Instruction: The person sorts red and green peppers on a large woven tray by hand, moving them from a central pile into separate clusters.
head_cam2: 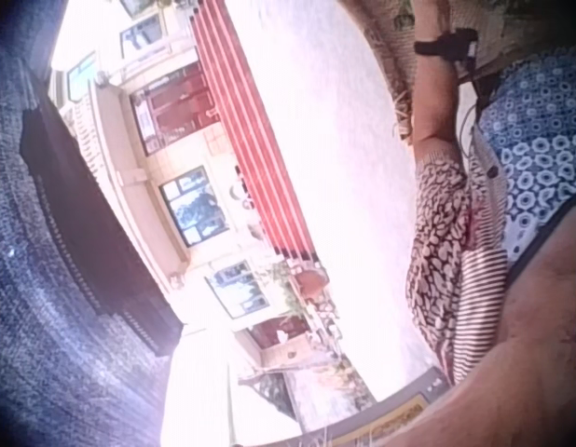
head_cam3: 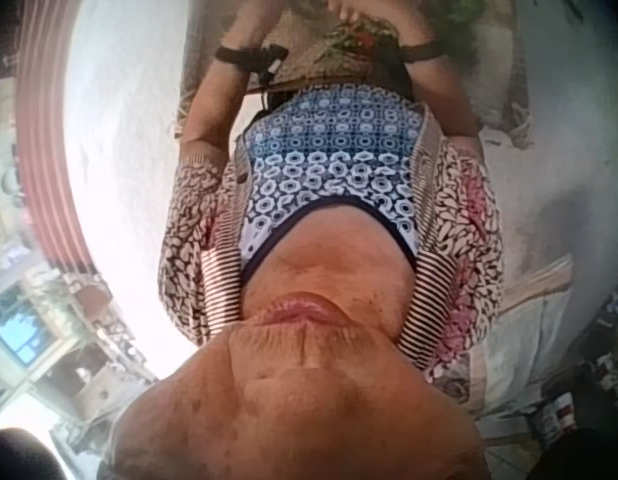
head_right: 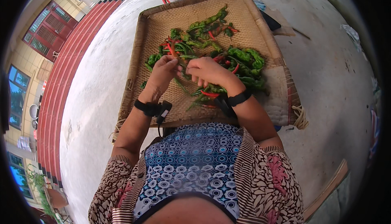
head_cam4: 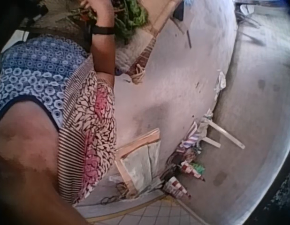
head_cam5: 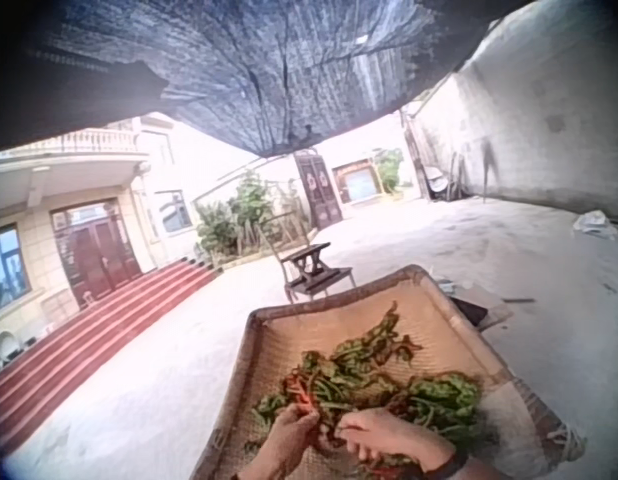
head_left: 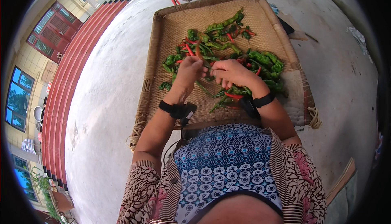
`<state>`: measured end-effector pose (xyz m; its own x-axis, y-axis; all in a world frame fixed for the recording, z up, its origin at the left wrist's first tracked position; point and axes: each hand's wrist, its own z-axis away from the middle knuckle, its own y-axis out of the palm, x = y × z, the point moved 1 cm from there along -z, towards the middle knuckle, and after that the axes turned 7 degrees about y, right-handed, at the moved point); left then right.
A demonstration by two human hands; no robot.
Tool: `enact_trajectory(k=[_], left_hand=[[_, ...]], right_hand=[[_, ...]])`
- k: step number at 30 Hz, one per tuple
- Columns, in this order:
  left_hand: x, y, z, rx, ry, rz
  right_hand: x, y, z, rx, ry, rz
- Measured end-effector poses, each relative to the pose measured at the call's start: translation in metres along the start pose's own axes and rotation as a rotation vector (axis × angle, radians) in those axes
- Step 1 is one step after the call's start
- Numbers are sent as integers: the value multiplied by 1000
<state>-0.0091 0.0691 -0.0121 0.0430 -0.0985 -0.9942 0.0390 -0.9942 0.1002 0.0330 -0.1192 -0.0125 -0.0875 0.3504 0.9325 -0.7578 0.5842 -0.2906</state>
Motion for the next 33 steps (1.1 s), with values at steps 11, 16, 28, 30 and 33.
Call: enact_trajectory(k=[11,16,28,30,33], left_hand=[[3,-14,-30,289,72,-619],[19,30,-29,453,609,-1304],[15,22,-26,471,625,-1678],[2,17,-18,431,650,-1676],[-21,5,-5,352,764,-1447]], right_hand=[[-9,-28,-1,-664,-377,-526],[-5,-24,3,-619,-382,-483],[-13,-26,-4,-547,-355,-499],[-15,-27,-5,-550,-371,-500],[-14,-27,-3,-544,-372,-453]])
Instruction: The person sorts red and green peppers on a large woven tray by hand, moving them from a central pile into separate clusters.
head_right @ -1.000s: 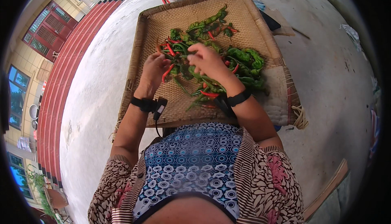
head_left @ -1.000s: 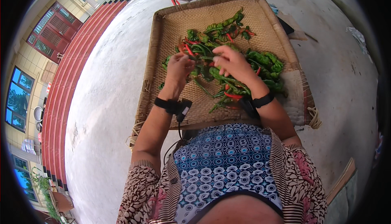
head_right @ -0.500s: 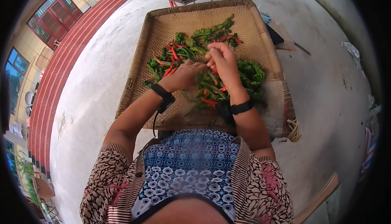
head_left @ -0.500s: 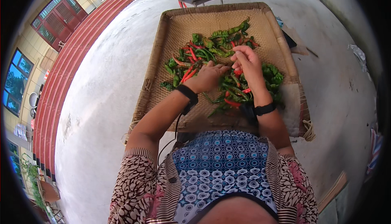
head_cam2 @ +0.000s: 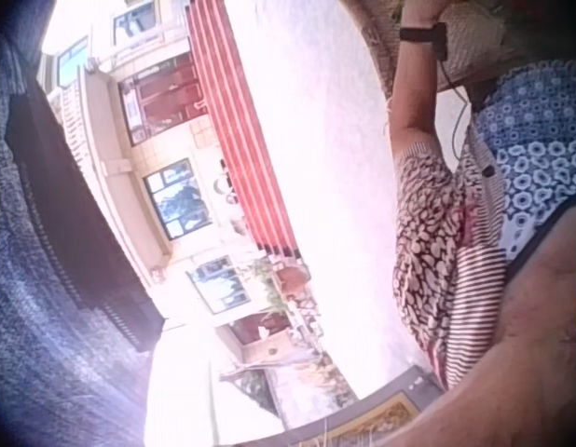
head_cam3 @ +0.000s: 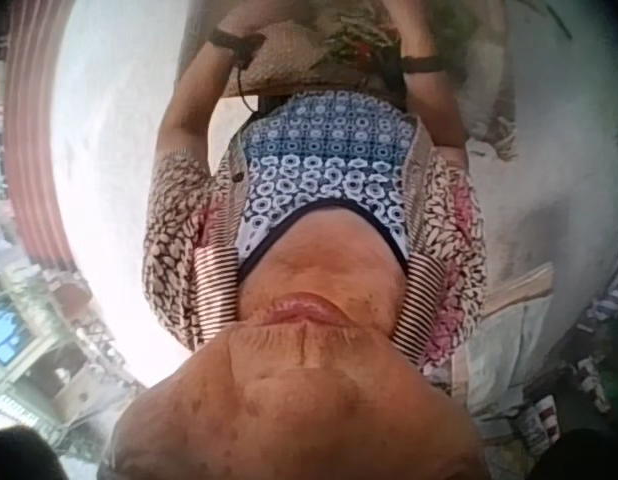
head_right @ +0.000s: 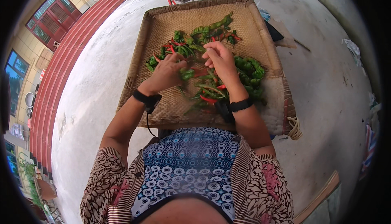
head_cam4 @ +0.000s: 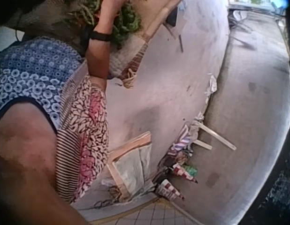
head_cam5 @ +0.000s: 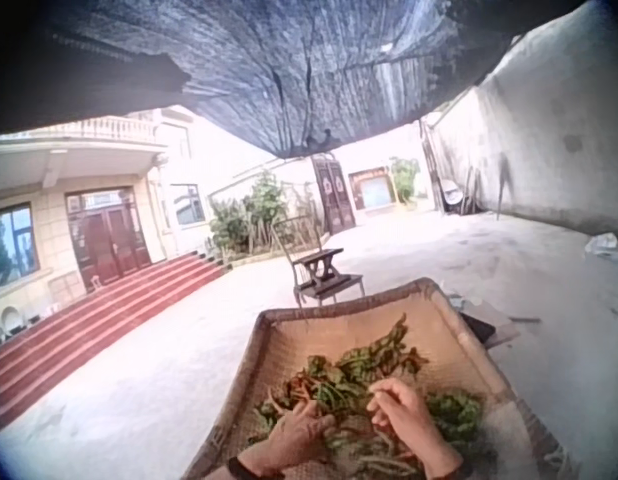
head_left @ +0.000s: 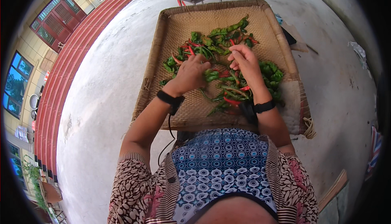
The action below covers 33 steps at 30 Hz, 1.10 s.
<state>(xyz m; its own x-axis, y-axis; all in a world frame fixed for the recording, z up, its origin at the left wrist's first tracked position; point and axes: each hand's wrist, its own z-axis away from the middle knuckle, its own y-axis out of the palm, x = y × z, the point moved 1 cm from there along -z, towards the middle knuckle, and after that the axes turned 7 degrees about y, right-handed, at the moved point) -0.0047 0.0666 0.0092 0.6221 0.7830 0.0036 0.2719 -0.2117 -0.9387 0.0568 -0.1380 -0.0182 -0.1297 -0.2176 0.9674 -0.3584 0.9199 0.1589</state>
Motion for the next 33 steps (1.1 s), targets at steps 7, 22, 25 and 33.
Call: enact_trajectory(k=[7,22,25,33], left_hand=[[0,-21,26,-153,-550,1277],[-23,-2,28,-544,-764,1550],[-18,-1,32,-626,-826,1629],[-14,4,40,-660,-817,1887]], right_hand=[[-5,8,-1,172,94,124],[22,34,22,562,225,311],[11,26,14,486,214,418],[23,18,8,433,223,513]])
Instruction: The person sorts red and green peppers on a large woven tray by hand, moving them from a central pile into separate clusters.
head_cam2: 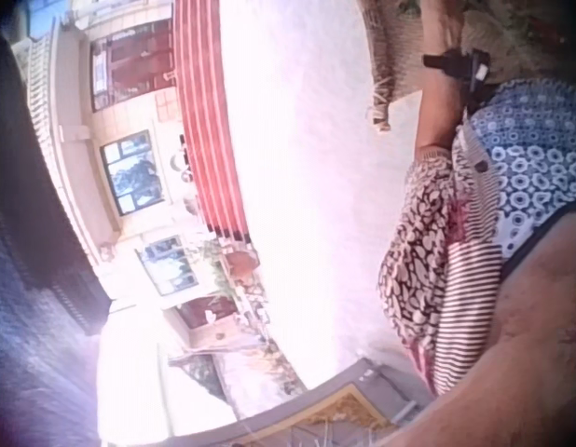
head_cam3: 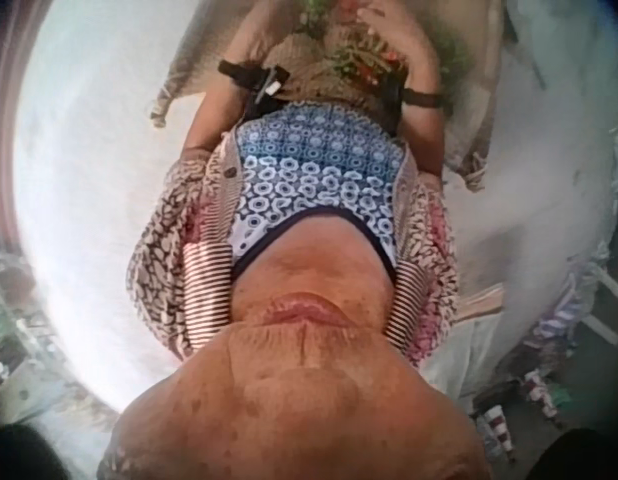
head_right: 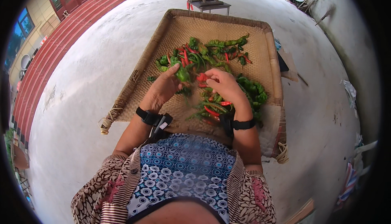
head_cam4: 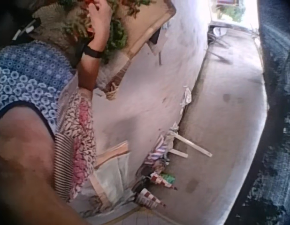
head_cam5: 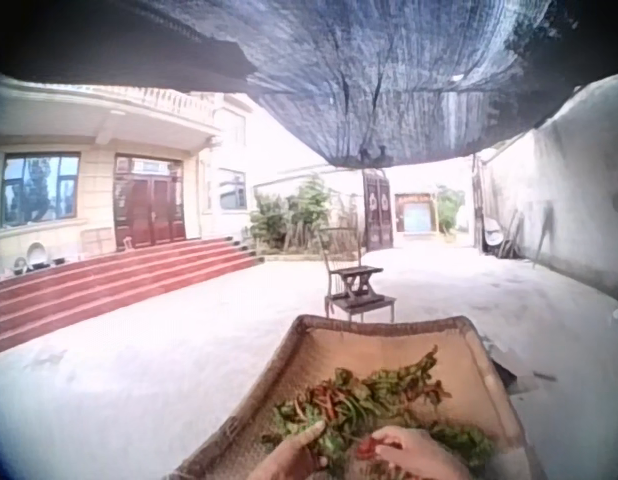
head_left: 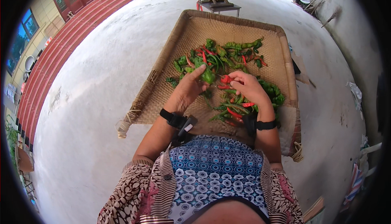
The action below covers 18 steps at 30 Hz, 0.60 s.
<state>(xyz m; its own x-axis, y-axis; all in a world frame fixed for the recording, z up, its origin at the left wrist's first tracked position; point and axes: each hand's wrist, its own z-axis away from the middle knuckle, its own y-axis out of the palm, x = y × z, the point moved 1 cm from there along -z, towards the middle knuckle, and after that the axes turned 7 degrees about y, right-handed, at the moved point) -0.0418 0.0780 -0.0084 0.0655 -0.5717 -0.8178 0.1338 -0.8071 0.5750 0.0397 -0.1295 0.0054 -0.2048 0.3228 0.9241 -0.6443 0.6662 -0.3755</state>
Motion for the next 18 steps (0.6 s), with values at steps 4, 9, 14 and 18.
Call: enact_trajectory(k=[4,9,14,18], left_hand=[[3,0,5,-46,-15,60],[8,1,8,63,-8,109],[13,-7,3,-18,47,132],[20,-16,-2,-46,39,98]], right_hand=[[7,1,-1,21,-59,-203],[11,16,-27,-292,-120,-283],[7,24,-29,-449,-225,188],[25,38,1,-96,-208,389]])
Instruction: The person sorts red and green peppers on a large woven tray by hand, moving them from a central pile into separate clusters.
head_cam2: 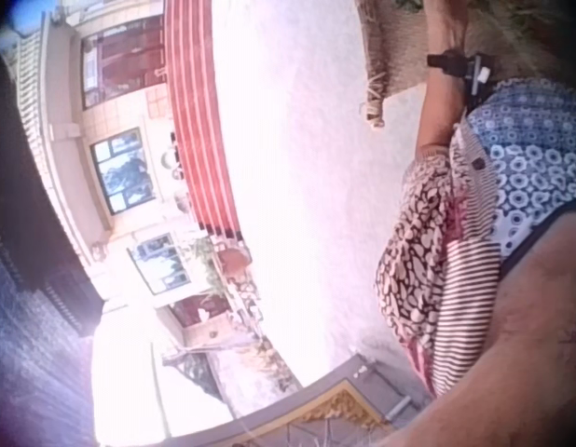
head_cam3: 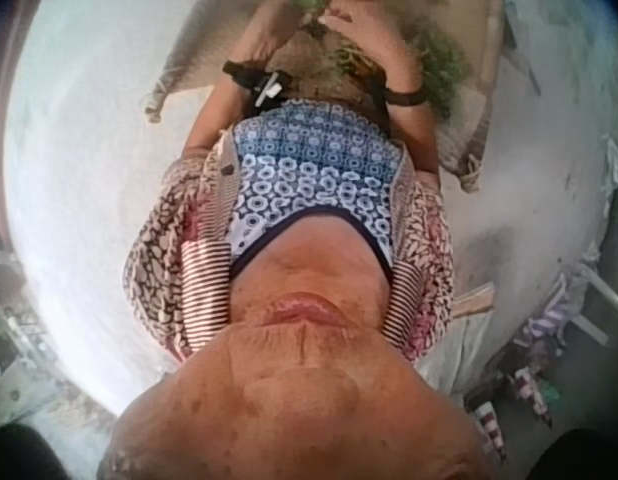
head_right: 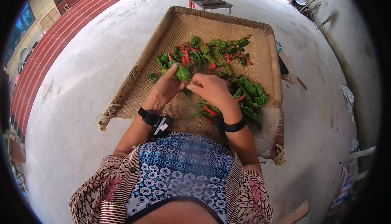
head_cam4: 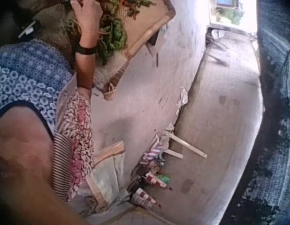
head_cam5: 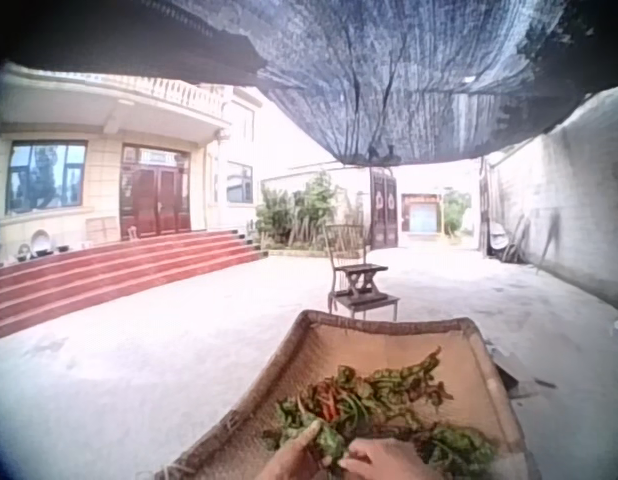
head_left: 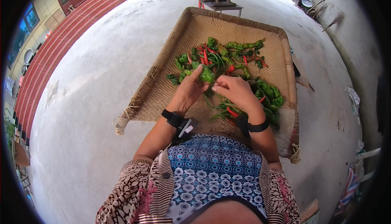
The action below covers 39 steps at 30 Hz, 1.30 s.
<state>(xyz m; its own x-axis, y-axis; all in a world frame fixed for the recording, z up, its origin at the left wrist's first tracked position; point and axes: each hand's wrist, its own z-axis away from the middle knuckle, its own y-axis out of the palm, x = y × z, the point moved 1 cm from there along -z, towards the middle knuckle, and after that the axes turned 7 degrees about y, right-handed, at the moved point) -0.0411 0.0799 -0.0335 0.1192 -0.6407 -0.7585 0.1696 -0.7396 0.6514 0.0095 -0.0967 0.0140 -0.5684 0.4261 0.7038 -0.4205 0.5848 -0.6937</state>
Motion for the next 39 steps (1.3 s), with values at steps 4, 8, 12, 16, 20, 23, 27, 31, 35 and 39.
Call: enact_trajectory(k=[4,8,12,16,20,23,27,31,35,39], left_hand=[[-4,5,3,30,-48,-107],[-4,-2,3,90,-57,-155],[2,4,5,47,-21,-28],[1,10,8,-33,-31,-117],[0,16,8,-11,-17,-143],[1,12,9,-15,-8,-166],[3,5,3,21,-58,-100],[-7,6,-8,24,12,47],[-34,7,-17,-58,155,0],[-22,29,-13,-224,231,-593]], right_hand=[[-9,11,-7,44,-27,-139],[-10,12,-6,196,61,-409],[-16,1,-12,19,87,-549],[-26,-2,-16,-144,105,-433],[-26,-4,-15,-33,228,-177],[-21,-3,-8,161,125,-273],[-26,-7,-6,189,17,-358],[-27,-15,-3,176,14,-619],[-34,-32,1,-35,-2,-705],[-45,-42,4,-122,21,-795]])
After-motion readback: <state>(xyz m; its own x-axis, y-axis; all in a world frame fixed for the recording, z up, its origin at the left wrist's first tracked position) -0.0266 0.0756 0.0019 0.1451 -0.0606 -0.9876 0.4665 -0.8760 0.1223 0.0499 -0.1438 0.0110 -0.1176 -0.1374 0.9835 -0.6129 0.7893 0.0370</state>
